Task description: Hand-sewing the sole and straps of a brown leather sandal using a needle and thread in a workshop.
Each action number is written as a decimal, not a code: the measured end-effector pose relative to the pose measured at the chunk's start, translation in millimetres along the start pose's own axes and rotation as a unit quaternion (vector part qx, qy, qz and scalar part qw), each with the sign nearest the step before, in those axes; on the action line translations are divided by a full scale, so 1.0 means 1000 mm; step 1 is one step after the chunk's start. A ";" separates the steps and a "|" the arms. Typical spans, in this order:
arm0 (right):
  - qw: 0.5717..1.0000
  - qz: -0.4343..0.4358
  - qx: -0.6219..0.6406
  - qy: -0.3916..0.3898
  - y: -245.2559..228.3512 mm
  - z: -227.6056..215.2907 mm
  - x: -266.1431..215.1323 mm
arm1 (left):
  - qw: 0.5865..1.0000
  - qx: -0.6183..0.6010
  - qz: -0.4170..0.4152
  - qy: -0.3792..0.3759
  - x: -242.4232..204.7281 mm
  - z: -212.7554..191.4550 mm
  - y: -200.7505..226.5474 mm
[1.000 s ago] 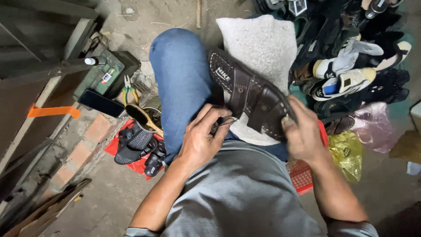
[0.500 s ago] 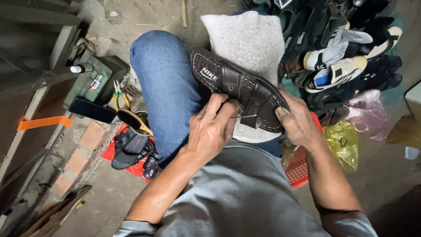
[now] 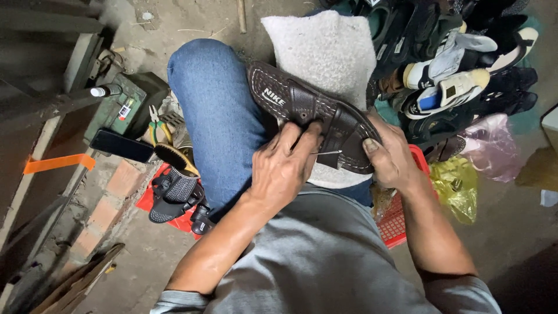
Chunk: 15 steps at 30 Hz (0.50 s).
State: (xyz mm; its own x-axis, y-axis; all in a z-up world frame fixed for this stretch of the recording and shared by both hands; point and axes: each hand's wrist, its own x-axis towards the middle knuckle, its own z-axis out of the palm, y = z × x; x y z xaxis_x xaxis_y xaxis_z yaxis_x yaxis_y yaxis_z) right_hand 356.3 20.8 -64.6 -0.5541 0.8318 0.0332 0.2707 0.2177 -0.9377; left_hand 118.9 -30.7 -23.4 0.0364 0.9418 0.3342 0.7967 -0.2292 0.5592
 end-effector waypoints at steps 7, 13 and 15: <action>1.000 -0.002 0.014 0.006 0.016 0.001 -0.009 | 0.999 -0.006 0.036 0.025 -0.001 0.001 -0.002; 1.000 -0.001 -0.008 0.029 0.037 0.006 -0.023 | 0.981 -0.192 -0.039 -0.010 0.006 -0.004 0.000; 0.997 0.016 0.017 0.076 0.055 0.010 -0.037 | 0.973 -0.225 -0.059 -0.010 0.011 -0.007 0.003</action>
